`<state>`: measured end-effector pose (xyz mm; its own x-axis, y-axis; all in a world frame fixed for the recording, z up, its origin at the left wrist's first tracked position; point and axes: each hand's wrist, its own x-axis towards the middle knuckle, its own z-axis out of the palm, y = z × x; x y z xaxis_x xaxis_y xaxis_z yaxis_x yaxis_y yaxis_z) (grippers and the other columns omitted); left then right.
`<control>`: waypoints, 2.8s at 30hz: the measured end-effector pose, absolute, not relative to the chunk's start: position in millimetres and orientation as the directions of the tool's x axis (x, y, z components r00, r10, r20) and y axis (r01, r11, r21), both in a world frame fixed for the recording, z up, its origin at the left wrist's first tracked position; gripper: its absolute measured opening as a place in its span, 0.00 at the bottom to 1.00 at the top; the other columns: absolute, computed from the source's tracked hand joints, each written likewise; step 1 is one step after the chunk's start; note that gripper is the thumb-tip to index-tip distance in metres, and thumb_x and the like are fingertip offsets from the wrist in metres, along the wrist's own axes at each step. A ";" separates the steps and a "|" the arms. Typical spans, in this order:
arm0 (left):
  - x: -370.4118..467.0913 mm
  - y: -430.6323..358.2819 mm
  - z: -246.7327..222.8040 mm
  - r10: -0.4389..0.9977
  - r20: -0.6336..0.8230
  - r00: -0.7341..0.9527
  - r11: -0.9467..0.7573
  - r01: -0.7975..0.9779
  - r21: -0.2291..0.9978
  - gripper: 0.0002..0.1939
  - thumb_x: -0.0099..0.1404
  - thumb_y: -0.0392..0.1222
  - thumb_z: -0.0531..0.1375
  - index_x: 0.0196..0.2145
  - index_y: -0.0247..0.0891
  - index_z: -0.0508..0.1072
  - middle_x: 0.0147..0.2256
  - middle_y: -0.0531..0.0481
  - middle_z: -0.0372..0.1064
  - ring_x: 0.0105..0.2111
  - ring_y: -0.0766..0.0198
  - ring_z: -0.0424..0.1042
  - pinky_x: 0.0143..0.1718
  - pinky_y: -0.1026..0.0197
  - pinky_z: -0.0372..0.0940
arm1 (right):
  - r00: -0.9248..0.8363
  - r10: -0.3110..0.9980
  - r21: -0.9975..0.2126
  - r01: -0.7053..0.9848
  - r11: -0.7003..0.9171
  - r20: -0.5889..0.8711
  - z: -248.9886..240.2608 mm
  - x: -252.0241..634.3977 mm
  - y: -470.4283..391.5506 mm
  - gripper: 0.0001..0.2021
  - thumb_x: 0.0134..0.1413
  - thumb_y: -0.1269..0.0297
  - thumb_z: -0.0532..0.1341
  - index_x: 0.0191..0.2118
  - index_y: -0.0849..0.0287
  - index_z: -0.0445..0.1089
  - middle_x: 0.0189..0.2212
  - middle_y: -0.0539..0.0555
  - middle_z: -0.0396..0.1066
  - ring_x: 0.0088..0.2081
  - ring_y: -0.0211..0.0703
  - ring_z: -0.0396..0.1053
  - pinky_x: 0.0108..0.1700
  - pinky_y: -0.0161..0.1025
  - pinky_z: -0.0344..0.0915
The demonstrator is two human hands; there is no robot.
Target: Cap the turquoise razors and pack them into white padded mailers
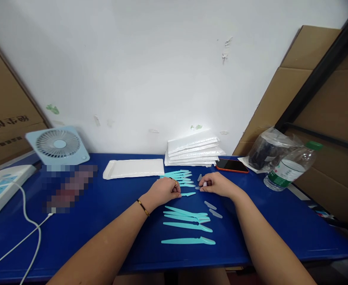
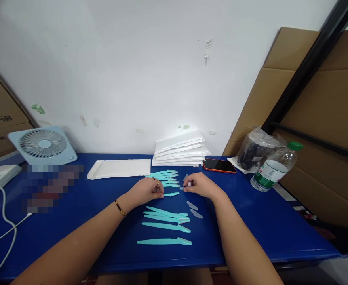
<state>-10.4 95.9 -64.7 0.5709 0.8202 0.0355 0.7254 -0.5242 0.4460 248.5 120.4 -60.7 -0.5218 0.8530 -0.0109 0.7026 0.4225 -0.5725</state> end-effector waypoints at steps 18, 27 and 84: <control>-6.6 102.1 -71.8 0.839 0.144 0.525 -0.534 0.742 0.405 0.06 0.57 0.43 0.60 0.31 0.40 0.75 0.30 0.53 0.71 0.30 0.66 0.68 0.30 0.66 0.58 | -0.614 0.776 -0.557 0.597 0.577 0.146 -65.2 219.3 116.5 0.08 0.47 0.59 0.63 0.30 0.57 0.76 0.27 0.51 0.69 0.25 0.35 0.64 0.27 0.32 0.58; -0.8 81.6 -59.9 0.723 -0.026 0.691 -0.566 0.613 0.552 0.15 0.52 0.53 0.62 0.33 0.41 0.75 0.29 0.54 0.71 0.29 0.67 0.68 0.26 0.68 0.56 | -0.617 0.726 -0.589 0.720 0.366 -0.303 -41.4 264.9 106.4 0.14 0.33 0.56 0.68 0.27 0.60 0.76 0.19 0.49 0.70 0.22 0.36 0.64 0.24 0.31 0.56; -2.4 79.8 -61.1 0.754 0.101 0.650 -0.642 0.694 0.327 0.08 0.56 0.47 0.59 0.30 0.42 0.74 0.28 0.52 0.72 0.29 0.64 0.67 0.25 0.64 0.52 | -0.611 0.758 -0.500 0.742 0.447 -0.229 -46.0 250.8 101.5 0.06 0.38 0.64 0.64 0.26 0.59 0.72 0.21 0.48 0.68 0.23 0.35 0.64 0.23 0.30 0.55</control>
